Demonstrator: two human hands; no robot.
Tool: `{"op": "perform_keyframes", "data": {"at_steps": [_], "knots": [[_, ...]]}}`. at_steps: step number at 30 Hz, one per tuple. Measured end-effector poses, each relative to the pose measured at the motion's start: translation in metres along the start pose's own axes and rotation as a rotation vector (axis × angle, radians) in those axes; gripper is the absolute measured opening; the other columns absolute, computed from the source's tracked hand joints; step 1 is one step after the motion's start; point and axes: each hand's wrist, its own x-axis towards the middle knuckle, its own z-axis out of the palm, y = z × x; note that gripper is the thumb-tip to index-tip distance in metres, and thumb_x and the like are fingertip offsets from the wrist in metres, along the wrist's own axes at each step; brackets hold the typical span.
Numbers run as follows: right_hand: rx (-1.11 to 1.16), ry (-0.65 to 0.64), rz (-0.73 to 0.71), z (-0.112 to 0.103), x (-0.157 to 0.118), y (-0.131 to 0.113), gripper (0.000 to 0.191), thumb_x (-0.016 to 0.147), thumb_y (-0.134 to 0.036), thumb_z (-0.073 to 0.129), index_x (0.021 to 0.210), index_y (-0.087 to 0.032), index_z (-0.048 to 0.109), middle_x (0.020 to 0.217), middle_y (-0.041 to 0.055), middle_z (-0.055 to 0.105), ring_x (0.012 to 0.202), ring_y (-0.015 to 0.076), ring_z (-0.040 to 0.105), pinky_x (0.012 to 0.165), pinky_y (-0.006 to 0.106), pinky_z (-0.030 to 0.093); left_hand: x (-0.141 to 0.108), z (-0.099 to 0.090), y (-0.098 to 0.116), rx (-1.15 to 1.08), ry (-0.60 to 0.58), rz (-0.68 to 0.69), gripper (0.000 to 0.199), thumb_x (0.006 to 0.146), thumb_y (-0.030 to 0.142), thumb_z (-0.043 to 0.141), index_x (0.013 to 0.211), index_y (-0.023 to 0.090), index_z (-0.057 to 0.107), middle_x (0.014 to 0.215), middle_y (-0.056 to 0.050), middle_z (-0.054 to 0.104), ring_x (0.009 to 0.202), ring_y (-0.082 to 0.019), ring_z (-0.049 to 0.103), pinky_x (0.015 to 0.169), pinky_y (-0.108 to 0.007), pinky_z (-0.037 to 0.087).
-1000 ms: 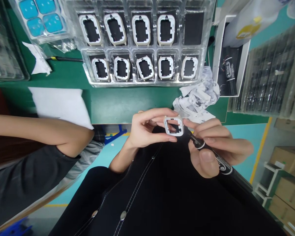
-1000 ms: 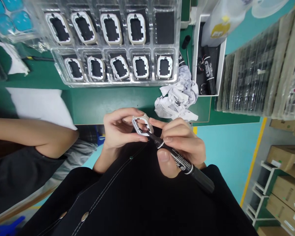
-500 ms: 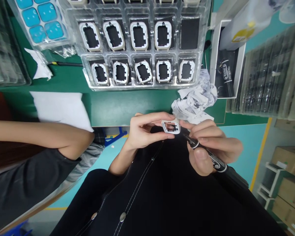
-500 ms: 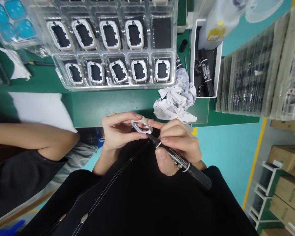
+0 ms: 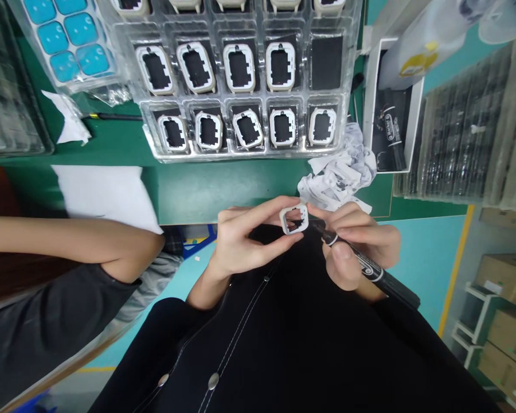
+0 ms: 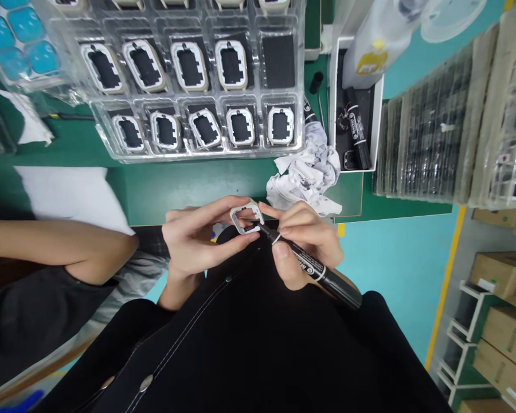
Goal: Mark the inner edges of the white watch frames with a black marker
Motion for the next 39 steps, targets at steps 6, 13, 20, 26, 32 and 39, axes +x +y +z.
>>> {"op": "perform_keyframes", "data": {"at_steps": [6,13,20,26,32,39], "knots": [[-0.003,0.039,-0.082,0.003,-0.002,0.026,0.015,0.106,-0.04,0.073,0.12,-0.035,0.071,0.074,-0.008,0.062,0.053,0.0169,0.053,0.066,0.048,0.079,0.0,-0.003,-0.002,-0.023,-0.013,-0.023,0.056,0.089,0.029,0.109,0.142,0.027,0.09,0.116,-0.003,0.096,0.092,-0.028,0.095,0.091,-0.034,0.083],[-0.158,0.296,-0.347,-0.034,0.014,0.058,0.057,0.117,-0.077,0.057,0.136,-0.03,0.085,0.057,-0.0095,0.054,0.031,0.013,0.037,0.037,0.033,0.055,0.004,0.005,-0.037,-0.231,0.033,-0.142,0.068,0.083,0.041,0.114,0.142,0.021,0.088,0.105,-0.007,0.095,0.095,-0.029,0.095,0.089,-0.033,0.082],[-0.493,0.207,-0.221,-0.062,0.024,0.055,0.033,0.101,-0.049,0.094,0.129,-0.036,0.082,0.107,0.0037,0.09,0.09,0.0323,0.088,0.081,0.056,0.077,0.007,0.019,-0.062,-0.254,0.012,-0.221,0.068,0.086,0.048,0.11,0.143,0.019,0.086,0.104,-0.008,0.095,0.091,-0.026,0.094,0.091,-0.035,0.082],[-0.723,-0.172,-0.21,-0.067,0.029,0.074,0.033,0.102,-0.042,0.088,0.134,-0.043,0.078,0.141,0.0045,0.086,0.13,0.0371,0.076,0.117,0.069,0.068,0.007,0.018,-0.067,-0.256,0.015,-0.236,0.07,0.085,0.05,0.111,0.143,0.019,0.085,0.106,-0.009,0.095,0.089,-0.026,0.093,0.091,-0.035,0.082],[-0.749,-0.128,-0.065,-0.059,0.033,0.085,0.014,0.106,-0.038,0.082,0.12,-0.043,0.081,0.119,0.0032,0.08,0.127,0.0337,0.073,0.118,0.063,0.064,0.009,0.018,-0.067,-0.284,0.024,-0.219,0.066,0.087,0.045,0.11,0.143,0.019,0.085,0.104,-0.009,0.094,0.093,-0.026,0.094,0.09,-0.033,0.081],[-0.421,0.217,-0.331,-0.03,0.044,0.08,0.019,0.104,-0.039,0.082,0.114,-0.037,0.066,0.097,-0.0032,0.084,0.083,0.0267,0.082,0.092,0.059,0.075,0.01,0.018,-0.067,-0.303,0.02,-0.229,0.067,0.087,0.045,0.11,0.143,0.019,0.085,0.105,-0.01,0.095,0.092,-0.026,0.094,0.09,-0.033,0.081]]}}
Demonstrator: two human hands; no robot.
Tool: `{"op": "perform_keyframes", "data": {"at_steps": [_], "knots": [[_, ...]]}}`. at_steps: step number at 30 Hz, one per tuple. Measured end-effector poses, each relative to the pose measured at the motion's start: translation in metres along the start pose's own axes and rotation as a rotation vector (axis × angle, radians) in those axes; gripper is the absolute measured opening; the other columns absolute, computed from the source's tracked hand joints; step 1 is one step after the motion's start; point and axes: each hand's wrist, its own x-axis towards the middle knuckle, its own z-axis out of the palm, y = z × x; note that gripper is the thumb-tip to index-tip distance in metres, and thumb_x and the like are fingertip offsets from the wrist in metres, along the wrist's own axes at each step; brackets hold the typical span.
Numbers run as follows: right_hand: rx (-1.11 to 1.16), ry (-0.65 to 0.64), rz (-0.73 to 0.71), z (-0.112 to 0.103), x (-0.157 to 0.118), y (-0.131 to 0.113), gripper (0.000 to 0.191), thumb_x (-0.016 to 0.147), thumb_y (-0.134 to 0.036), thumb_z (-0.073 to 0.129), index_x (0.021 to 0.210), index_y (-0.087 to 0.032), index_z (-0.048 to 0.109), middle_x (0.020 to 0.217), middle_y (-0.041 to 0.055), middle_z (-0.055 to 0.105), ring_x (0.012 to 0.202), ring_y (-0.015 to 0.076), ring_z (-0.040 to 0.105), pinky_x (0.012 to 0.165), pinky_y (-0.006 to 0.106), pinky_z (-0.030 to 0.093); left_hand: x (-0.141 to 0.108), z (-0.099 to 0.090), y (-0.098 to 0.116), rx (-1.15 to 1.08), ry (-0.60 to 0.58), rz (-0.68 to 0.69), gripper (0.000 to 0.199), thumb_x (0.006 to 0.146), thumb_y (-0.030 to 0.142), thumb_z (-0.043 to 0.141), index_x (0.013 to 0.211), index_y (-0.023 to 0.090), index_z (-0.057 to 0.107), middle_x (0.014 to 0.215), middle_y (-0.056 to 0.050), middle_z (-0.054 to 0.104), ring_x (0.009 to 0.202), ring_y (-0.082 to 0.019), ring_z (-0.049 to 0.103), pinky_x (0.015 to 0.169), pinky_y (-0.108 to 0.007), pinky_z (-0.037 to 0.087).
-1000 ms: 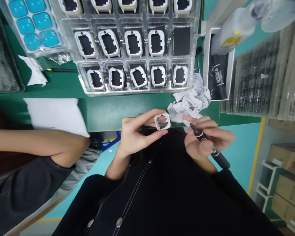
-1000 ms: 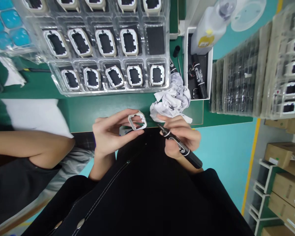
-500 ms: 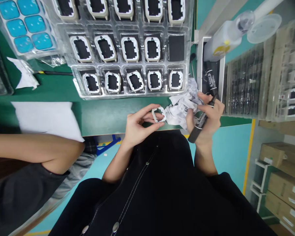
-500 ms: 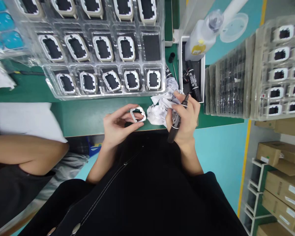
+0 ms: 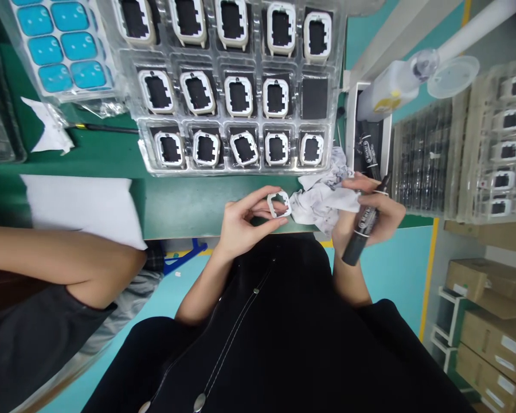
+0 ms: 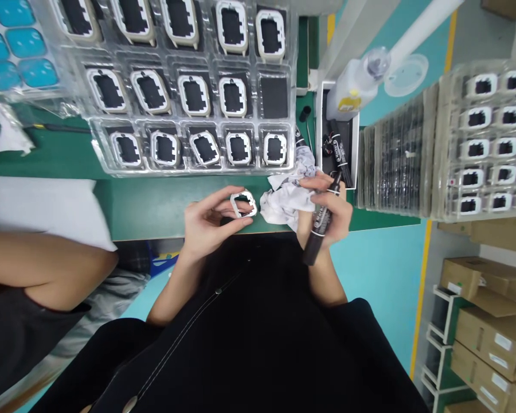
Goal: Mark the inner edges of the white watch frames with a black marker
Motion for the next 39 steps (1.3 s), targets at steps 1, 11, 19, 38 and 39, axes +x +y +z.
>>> {"op": "perform_keyframes", "data": {"at_steps": [1,11,19,38,39], "knots": [[0.04,0.049,0.037,0.003,0.001,-0.004,0.024,0.103,-0.04,0.084,0.114,-0.036,0.063,0.095,-0.0041,0.085,0.078,0.0259,0.083,0.086,0.056,0.076,0.0,0.0,0.0,-0.006,-0.003,0.004,0.067,0.087,0.044,0.11,0.143,0.019,0.085,0.106,-0.01,0.095,0.092,-0.026,0.094,0.09,-0.033,0.081],[0.323,-0.159,0.427,-0.011,0.012,-0.029,0.041,0.117,-0.054,0.069,0.087,-0.03,0.054,0.066,-0.007,0.055,0.049,0.0136,0.056,0.053,0.032,0.059,-0.001,-0.002,-0.001,0.004,-0.021,0.021,0.063,0.091,0.042,0.107,0.144,0.018,0.084,0.106,-0.009,0.094,0.091,-0.024,0.094,0.089,-0.031,0.081],[0.429,-0.043,0.319,0.0,0.012,-0.03,0.053,0.108,-0.04,0.086,0.094,-0.032,0.036,0.067,-0.0128,0.032,0.045,0.0085,0.022,0.041,0.023,0.022,0.002,0.0,0.0,-0.03,-0.022,0.092,0.059,0.091,0.03,0.107,0.145,0.02,0.085,0.106,-0.006,0.095,0.093,-0.022,0.094,0.089,-0.026,0.08],[-0.009,-0.462,0.221,-0.014,0.006,-0.065,0.035,0.103,-0.042,0.093,0.085,-0.03,0.066,0.071,-0.0088,0.068,0.056,0.0145,0.064,0.057,0.031,0.057,0.0,0.016,0.019,0.389,-0.07,0.483,0.048,0.111,0.019,0.085,0.158,0.028,0.079,0.129,-0.004,0.093,0.1,-0.019,0.093,0.096,-0.026,0.075],[-0.001,-0.459,0.229,-0.014,0.007,-0.065,0.035,0.102,-0.042,0.094,0.085,-0.03,0.066,0.071,-0.0092,0.067,0.055,0.0139,0.061,0.055,0.03,0.056,0.0,0.016,0.019,0.4,-0.071,0.507,0.048,0.112,0.017,0.085,0.158,0.028,0.079,0.128,-0.004,0.094,0.101,-0.019,0.093,0.096,-0.026,0.075]]}}
